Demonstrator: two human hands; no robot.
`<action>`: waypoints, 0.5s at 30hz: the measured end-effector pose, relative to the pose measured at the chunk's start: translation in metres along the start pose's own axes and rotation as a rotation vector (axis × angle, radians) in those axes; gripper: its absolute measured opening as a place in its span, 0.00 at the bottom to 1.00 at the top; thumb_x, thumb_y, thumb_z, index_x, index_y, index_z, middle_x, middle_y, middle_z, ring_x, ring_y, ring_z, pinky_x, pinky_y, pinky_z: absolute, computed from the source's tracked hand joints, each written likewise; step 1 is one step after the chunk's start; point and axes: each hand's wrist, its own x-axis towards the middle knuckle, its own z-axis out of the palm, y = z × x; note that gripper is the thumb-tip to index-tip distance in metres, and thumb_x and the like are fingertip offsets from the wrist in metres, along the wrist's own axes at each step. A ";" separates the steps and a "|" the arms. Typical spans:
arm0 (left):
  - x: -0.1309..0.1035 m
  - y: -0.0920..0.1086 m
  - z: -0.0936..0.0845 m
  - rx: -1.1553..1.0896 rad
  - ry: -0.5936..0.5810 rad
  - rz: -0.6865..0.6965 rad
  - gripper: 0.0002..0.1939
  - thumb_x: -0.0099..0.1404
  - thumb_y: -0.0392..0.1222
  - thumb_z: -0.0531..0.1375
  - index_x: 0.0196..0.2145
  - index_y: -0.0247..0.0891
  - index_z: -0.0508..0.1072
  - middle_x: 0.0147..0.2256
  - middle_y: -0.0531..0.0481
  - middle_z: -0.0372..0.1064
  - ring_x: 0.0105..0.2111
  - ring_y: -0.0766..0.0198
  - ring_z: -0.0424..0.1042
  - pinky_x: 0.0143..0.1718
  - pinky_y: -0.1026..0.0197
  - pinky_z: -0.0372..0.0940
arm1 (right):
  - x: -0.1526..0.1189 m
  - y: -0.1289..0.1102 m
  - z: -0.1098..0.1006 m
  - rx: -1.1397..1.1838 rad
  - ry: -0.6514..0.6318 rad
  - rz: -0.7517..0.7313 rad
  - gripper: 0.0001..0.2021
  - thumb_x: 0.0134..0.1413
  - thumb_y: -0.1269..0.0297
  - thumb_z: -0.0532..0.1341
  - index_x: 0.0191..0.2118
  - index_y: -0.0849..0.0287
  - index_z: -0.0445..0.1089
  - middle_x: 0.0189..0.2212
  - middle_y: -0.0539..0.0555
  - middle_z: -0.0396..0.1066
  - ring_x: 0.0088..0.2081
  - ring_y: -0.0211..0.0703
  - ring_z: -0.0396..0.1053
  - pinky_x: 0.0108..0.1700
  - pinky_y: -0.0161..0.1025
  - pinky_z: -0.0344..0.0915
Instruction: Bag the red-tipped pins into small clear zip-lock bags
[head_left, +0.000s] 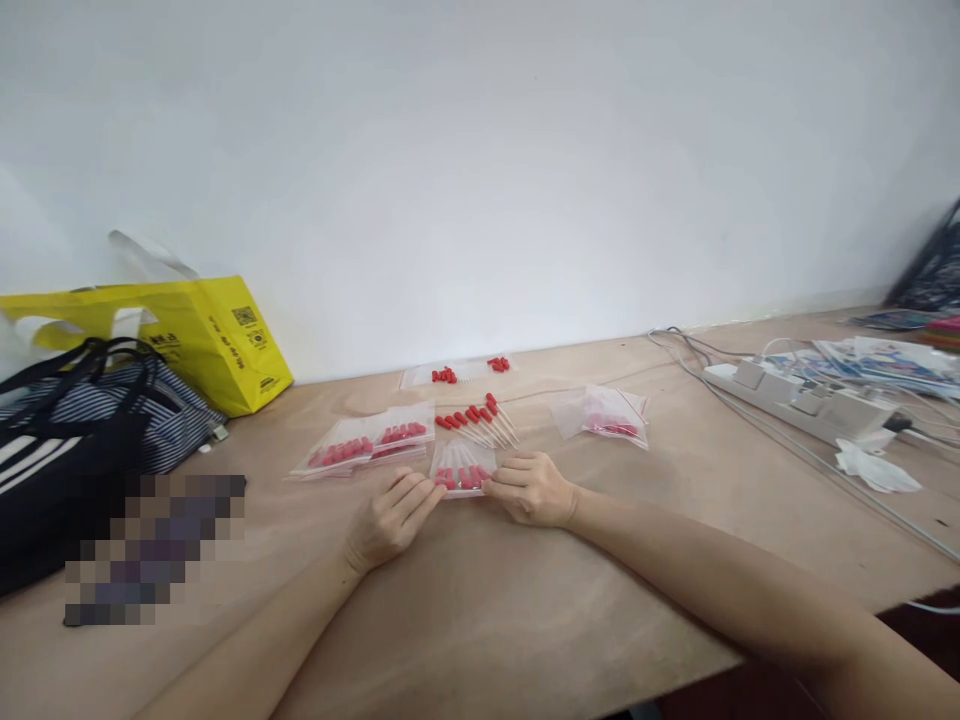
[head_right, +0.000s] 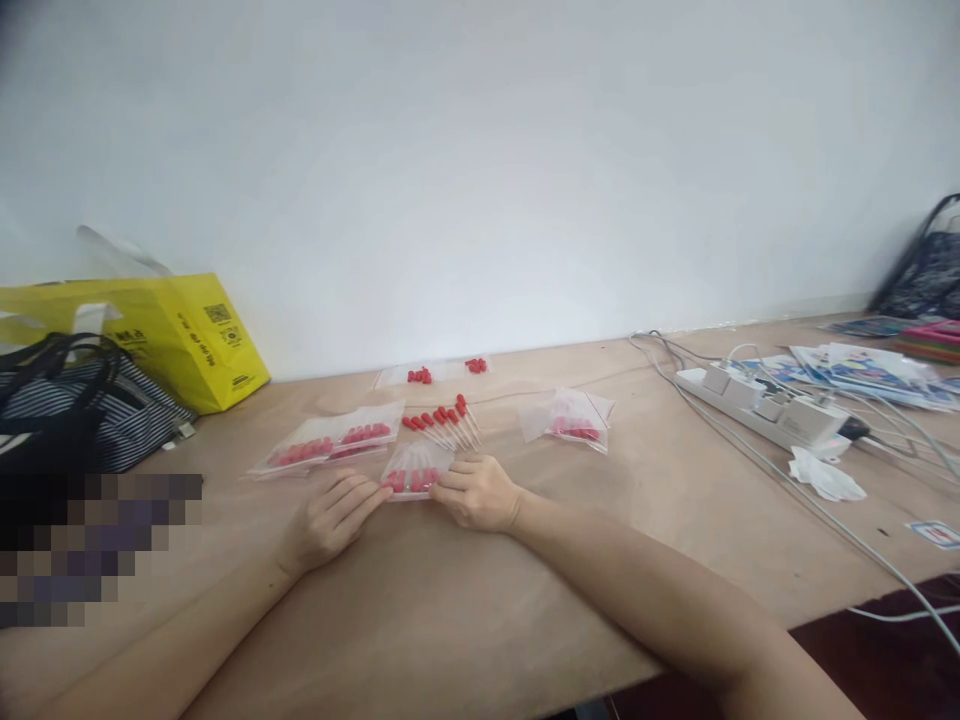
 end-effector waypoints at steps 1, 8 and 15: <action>0.001 0.000 -0.002 0.011 0.003 -0.009 0.11 0.63 0.28 0.46 0.36 0.32 0.68 0.26 0.46 0.69 0.28 0.62 0.68 0.32 0.56 0.64 | 0.000 0.000 0.000 0.007 -0.003 0.001 0.11 0.52 0.72 0.47 0.29 0.61 0.65 0.20 0.50 0.64 0.23 0.33 0.59 0.27 0.33 0.54; 0.008 0.000 -0.007 0.018 0.030 -0.068 0.07 0.62 0.31 0.51 0.27 0.34 0.65 0.22 0.50 0.66 0.25 0.64 0.66 0.29 0.59 0.61 | 0.001 0.000 -0.002 0.037 0.002 0.040 0.10 0.53 0.71 0.48 0.26 0.60 0.64 0.18 0.49 0.62 0.22 0.32 0.58 0.26 0.32 0.53; 0.000 -0.003 -0.004 -0.145 -0.013 0.000 0.17 0.64 0.39 0.51 0.18 0.36 0.60 0.17 0.54 0.59 0.20 0.67 0.59 0.27 0.61 0.58 | -0.009 0.002 -0.013 0.310 -0.113 0.230 0.08 0.55 0.69 0.46 0.31 0.60 0.61 0.28 0.53 0.66 0.28 0.33 0.63 0.27 0.31 0.57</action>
